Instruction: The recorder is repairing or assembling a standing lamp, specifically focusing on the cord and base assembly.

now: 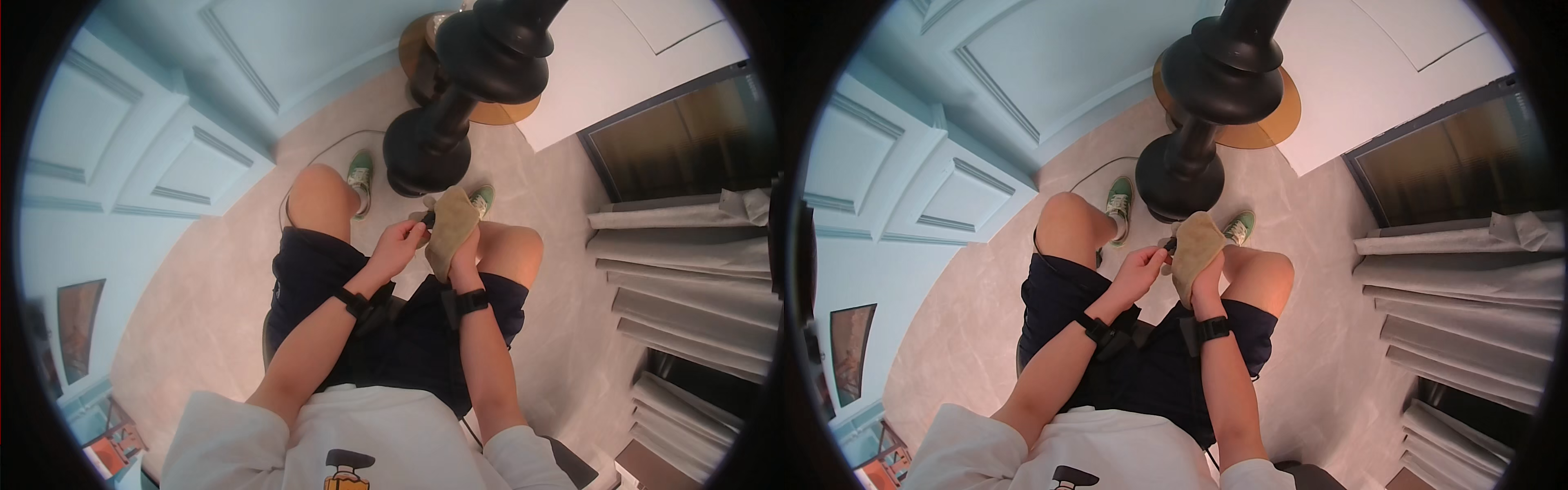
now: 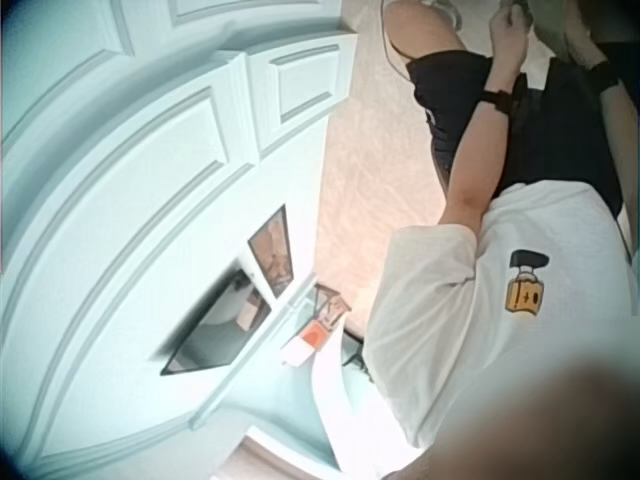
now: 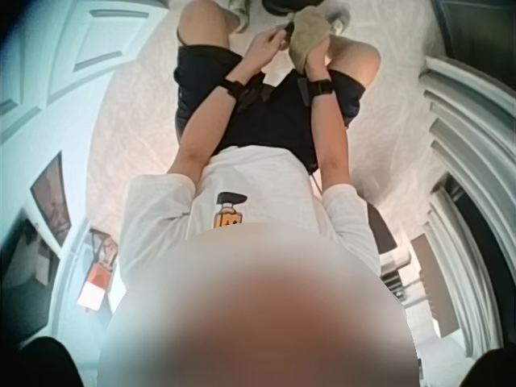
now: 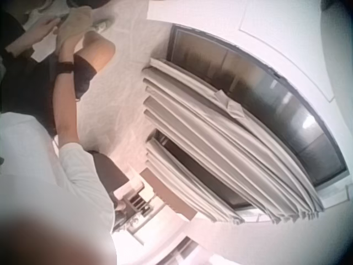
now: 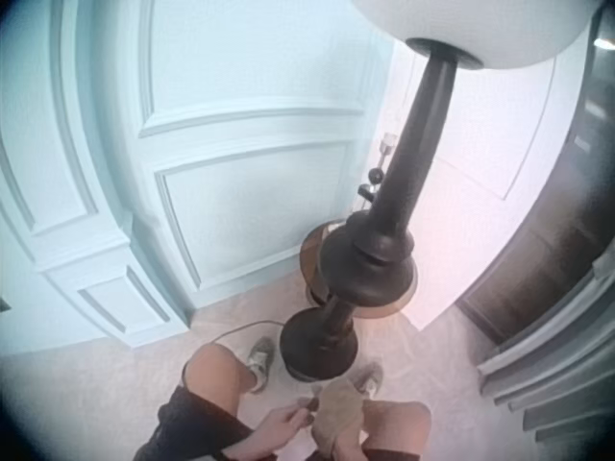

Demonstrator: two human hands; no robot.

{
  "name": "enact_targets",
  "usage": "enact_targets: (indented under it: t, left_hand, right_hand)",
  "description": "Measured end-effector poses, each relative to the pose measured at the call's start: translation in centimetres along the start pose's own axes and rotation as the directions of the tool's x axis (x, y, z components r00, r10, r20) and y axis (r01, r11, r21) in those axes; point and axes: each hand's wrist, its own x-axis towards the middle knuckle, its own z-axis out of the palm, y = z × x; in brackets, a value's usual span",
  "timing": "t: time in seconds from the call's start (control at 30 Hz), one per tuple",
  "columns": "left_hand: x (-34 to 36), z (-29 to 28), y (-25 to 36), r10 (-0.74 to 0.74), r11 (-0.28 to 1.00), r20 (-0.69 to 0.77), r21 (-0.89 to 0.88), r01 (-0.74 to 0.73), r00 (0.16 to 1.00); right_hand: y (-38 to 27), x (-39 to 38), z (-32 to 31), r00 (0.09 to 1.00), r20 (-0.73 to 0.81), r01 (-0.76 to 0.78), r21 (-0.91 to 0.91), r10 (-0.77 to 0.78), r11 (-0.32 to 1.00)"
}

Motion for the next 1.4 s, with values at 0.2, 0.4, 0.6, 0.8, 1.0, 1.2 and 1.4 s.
enact_targets:
  t: [0.2,0.4,0.6,0.8,1.0,1.2,1.4]
  left_hand:
    - [0.3,0.3,-1.4,0.150,0.986,0.042,0.070,-0.153,0.988]
    - [0.5,0.0,-2.6,0.231,0.973,-0.105,0.050,-0.227,0.967]
    - [0.1,0.2,-1.3,0.192,0.971,-0.114,-0.120,-0.206,0.975]
    - [0.5,0.3,-1.8,0.255,0.949,-0.119,-0.159,-0.272,0.960]
    - [0.6,-0.5,-2.2,0.264,0.954,-0.187,-0.097,-0.285,0.946]
    - [0.7,-0.1,-2.2,0.246,0.956,-0.169,-0.122,-0.268,0.954]
    - [0.0,-0.6,-2.4,0.323,0.946,-0.215,0.104,-0.307,0.922]
  right_hand:
    - [1.2,0.9,-1.8,0.998,0.030,0.062,-0.222,-0.057,0.973]
    - [1.8,1.3,-1.2,0.958,0.258,-0.172,0.171,0.124,0.970]
    - [-0.4,0.2,0.7,0.934,0.349,-0.192,0.287,0.084,0.939]
    - [-2.5,-1.1,1.9,0.947,0.309,0.105,-0.042,-0.087,0.994]
    - [-6.0,-3.0,4.5,0.803,0.548,0.593,-0.771,-0.232,0.232]
    - [-0.3,-1.0,0.5,0.974,0.221,-0.032,-0.106,0.054,0.994]
    - [0.3,-1.4,0.7,0.993,0.039,-0.110,-0.119,0.115,0.987]
